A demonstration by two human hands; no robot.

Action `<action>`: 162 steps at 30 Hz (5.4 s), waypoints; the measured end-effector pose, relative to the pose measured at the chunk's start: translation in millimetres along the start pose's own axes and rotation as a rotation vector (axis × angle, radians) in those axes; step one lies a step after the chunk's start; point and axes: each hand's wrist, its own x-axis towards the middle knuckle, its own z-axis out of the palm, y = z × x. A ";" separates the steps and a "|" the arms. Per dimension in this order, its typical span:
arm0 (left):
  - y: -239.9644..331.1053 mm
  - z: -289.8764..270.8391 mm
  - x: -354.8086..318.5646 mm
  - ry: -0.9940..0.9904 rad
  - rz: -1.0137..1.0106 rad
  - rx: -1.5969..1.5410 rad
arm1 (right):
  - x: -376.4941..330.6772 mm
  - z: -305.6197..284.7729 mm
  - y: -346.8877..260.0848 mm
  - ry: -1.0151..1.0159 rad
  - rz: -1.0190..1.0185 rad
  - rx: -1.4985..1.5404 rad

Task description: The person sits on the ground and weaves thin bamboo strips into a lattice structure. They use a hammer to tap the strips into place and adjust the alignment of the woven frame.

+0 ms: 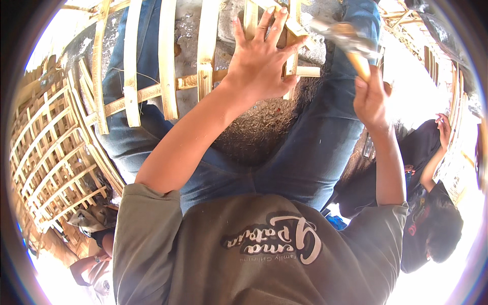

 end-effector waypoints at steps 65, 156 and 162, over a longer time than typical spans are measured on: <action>5.2 -1.2 3.7 -0.040 0.026 0.019 | 62.9 74.1 6.3 0.116 0.565 0.192; -40.9 -117.2 63.3 -0.104 -0.046 -0.242 | 27.1 -26.5 -9.9 0.634 0.673 0.467; 0.4 -94.9 4.7 -0.644 -0.610 -0.963 | 15.8 -40.1 -21.1 0.615 0.674 0.722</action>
